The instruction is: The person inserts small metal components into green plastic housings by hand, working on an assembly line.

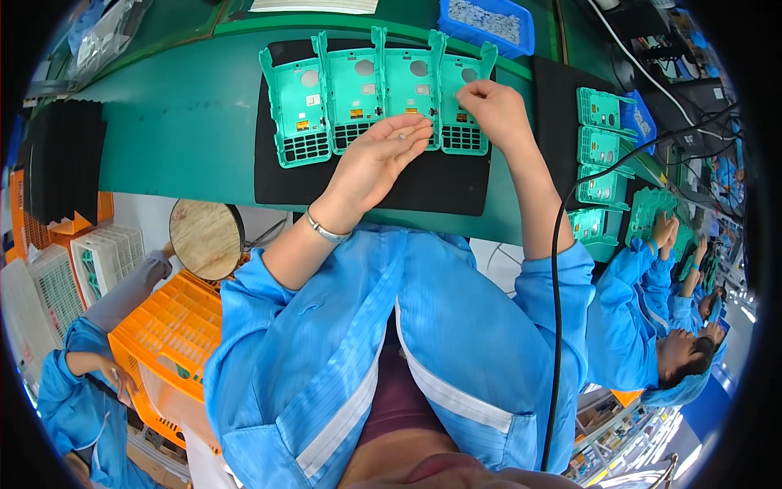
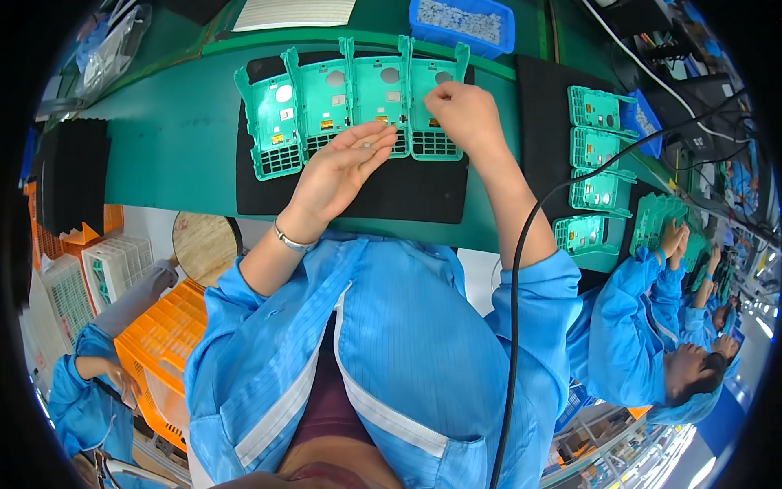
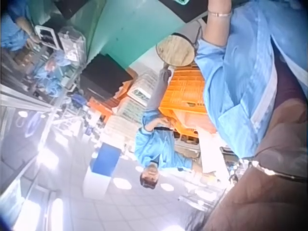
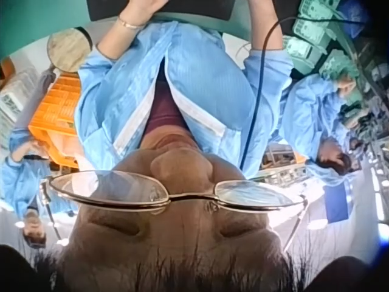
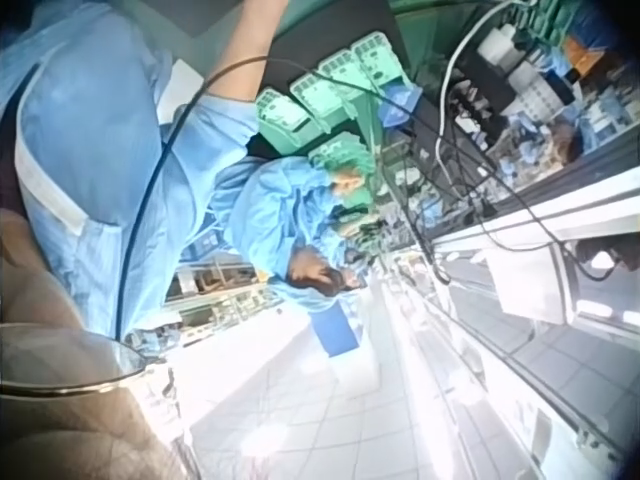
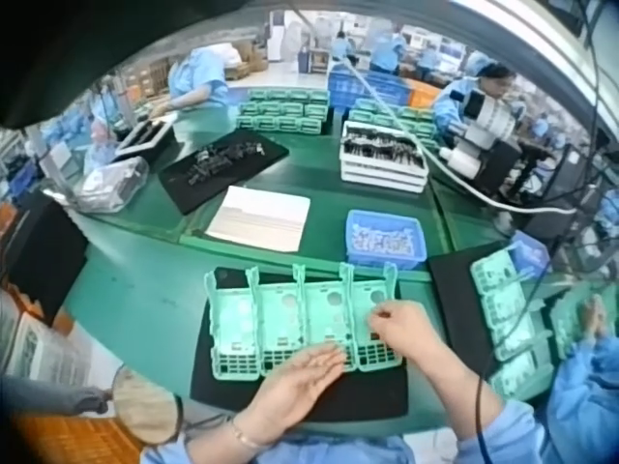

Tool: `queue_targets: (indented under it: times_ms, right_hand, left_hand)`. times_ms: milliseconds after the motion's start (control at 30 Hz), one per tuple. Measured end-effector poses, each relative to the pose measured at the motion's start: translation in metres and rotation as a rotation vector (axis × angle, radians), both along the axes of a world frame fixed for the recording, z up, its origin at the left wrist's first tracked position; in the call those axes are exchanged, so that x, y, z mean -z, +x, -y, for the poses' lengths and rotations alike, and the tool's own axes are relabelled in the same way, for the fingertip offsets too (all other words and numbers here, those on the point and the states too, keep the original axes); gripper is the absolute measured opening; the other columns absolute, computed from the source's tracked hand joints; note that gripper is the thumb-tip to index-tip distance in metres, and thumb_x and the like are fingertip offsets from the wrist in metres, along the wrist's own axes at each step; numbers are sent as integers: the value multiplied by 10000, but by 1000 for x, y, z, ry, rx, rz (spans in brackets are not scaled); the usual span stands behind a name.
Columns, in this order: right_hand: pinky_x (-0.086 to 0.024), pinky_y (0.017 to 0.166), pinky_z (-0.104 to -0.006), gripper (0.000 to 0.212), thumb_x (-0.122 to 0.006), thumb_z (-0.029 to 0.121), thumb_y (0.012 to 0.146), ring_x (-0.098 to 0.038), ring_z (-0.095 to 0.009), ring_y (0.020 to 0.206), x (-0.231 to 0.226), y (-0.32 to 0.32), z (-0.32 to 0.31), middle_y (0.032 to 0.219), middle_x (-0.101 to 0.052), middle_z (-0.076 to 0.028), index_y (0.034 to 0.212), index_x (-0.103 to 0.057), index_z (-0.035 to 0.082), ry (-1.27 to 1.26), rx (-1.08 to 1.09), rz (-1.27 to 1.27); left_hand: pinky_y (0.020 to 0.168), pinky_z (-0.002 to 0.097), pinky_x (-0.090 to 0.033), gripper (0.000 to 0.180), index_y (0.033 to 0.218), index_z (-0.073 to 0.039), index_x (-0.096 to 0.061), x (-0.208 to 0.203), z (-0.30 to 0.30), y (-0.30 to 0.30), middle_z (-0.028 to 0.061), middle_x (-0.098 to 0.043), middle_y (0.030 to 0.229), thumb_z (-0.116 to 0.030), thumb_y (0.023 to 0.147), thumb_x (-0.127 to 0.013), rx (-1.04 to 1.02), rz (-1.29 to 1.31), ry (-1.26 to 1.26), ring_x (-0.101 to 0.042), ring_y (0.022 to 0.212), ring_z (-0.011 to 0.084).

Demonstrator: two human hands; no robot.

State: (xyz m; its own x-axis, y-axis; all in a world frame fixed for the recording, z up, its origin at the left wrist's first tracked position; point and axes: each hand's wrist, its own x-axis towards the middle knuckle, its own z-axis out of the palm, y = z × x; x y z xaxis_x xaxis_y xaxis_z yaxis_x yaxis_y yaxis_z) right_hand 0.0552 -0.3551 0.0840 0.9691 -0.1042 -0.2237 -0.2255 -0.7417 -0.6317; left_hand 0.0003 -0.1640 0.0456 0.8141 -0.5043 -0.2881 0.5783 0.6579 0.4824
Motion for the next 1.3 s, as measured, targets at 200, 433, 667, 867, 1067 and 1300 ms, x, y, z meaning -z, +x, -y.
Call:
queue_targets:
  times_ms: [200,433,667,867,1067,1300]
  right_hand:
    - [-471,656,-367,201,-527,208,709,-602,-280,709,11,10,0,744,-631,-115,779,-657,72,-138,-103,12]
    - [-472,663,-370,214,-505,206,704,-602,-273,709,15,21,-1,719,-628,-107,779,-654,71,-266,-170,33]
    - [-470,645,-386,207,-508,202,692,-602,-265,679,6,28,-5,674,-619,-111,757,-645,61,-269,-268,-75]
    - [-475,641,-407,176,-511,182,723,-598,-301,705,21,15,-10,750,-620,-123,759,-636,63,-530,-322,159]
    - [-479,658,-392,176,-536,191,769,-597,-299,748,23,2,0,799,-623,-120,813,-636,52,-317,-280,244]
    - [-478,677,-383,183,-555,193,773,-598,-287,761,27,-4,5,825,-628,-112,849,-636,47,-218,-252,329]
  left_hand:
    - [775,207,-496,316,1161,26,-459,0,-9,-3,135,-571,1055,-156,903,-468,-23,-31,107,-581,945,159]
    - [817,264,-474,264,1120,23,-480,-7,-16,-3,126,-574,1038,-122,902,-451,-82,-13,87,-577,919,161]
    - [777,251,-477,246,1098,20,-503,-4,-26,-4,113,-578,1010,-116,895,-474,-99,-6,149,-573,897,151]
    - [733,228,-483,165,992,-13,-557,3,-26,-1,64,-602,909,-121,868,-538,-185,14,175,-580,819,117]
    - [733,219,-482,162,1006,-23,-551,7,-22,3,53,-594,912,-105,868,-532,-179,-15,80,-573,815,113]
    - [745,219,-480,164,1008,-25,-547,12,-26,5,58,-590,915,-100,863,-538,-199,-9,85,-571,817,114]
